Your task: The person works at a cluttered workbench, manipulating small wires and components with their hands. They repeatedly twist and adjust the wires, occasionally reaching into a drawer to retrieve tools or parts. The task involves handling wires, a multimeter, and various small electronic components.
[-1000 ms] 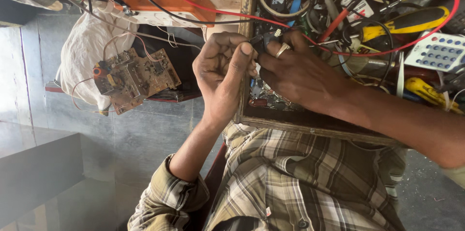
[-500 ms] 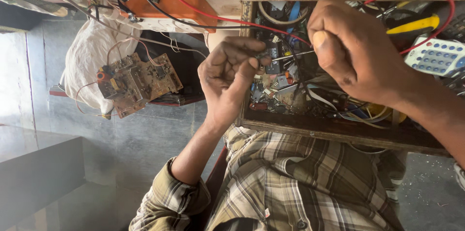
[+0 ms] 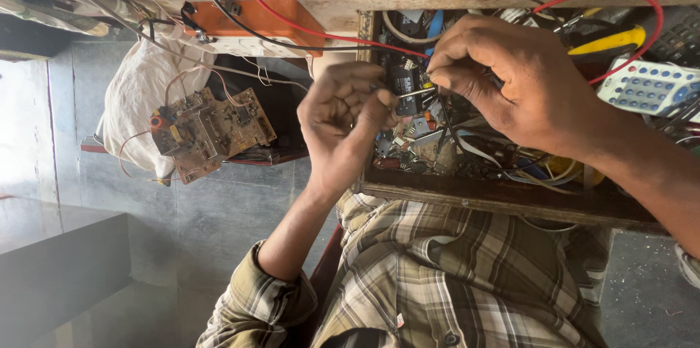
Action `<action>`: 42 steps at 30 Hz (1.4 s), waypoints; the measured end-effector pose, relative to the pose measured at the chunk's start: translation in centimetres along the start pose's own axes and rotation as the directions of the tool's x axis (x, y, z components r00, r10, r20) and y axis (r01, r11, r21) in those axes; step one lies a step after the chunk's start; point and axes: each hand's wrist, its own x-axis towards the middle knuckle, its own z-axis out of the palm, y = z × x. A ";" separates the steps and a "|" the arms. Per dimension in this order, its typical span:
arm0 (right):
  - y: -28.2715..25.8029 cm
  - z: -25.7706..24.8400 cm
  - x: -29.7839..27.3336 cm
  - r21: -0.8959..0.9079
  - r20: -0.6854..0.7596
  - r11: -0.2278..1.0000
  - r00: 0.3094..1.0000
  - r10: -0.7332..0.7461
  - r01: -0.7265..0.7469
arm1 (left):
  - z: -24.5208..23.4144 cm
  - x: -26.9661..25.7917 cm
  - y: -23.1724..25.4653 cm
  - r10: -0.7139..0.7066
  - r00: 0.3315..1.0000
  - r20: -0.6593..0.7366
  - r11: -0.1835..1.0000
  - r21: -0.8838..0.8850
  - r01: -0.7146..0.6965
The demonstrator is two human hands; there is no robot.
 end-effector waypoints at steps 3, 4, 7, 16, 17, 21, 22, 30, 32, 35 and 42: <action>0.1 0.3 0.0 -0.047 -0.018 0.999 1.000 -0.008 0.008 | 0.5 0.2 0.5 0.079 0.993 0.093 0.966 0.240 -0.099; 0.2 0.5 0.1 -0.062 0.002 0.998 1.000 -0.023 0.023 | 0.6 0.1 0.8 0.061 0.993 0.097 0.964 0.251 -0.083; 0.4 0.9 0.2 -0.095 0.051 0.994 0.998 -0.046 0.050 | 1.2 0.2 1.2 0.071 0.990 0.118 0.951 0.292 -0.103; 0.4 0.9 0.3 -0.101 0.068 0.995 0.998 -0.004 0.011 | 1.1 0.4 1.0 0.084 0.987 0.139 0.944 0.306 -0.123; 0.5 0.9 0.3 -0.093 0.060 0.995 0.998 -0.022 0.027 | 1.0 0.4 1.0 0.050 0.989 0.136 0.957 0.276 -0.087; 0.7 1.1 0.2 -0.074 0.050 0.994 0.996 -0.078 0.081 | 0.7 0.5 0.8 0.052 0.989 0.139 0.964 0.253 -0.086; 0.7 1.1 0.2 -0.079 0.052 0.993 0.995 -0.081 0.085 | 0.7 0.5 0.7 0.031 0.990 0.135 0.965 0.252 -0.065; 1.2 0.5 -0.1 -0.057 0.121 0.987 0.983 -0.140 0.148 | -0.2 1.5 0.9 -0.132 0.973 0.189 0.988 0.103 0.114; 1.2 0.2 -0.4 -0.025 0.190 0.999 0.981 -0.032 0.037 | -0.6 1.9 1.3 -0.171 0.944 0.282 0.985 0.013 0.174; 1.0 0.1 -0.4 0.016 0.187 0.997 0.979 -0.082 0.081 | -1.2 2.5 2.1 -0.219 0.910 0.352 0.974 0.031 0.222; 0.8 -0.3 0.1 0.006 0.133 0.995 0.986 -0.103 0.103 | -0.6 3.1 2.2 -0.197 0.926 0.321 0.980 0.077 0.181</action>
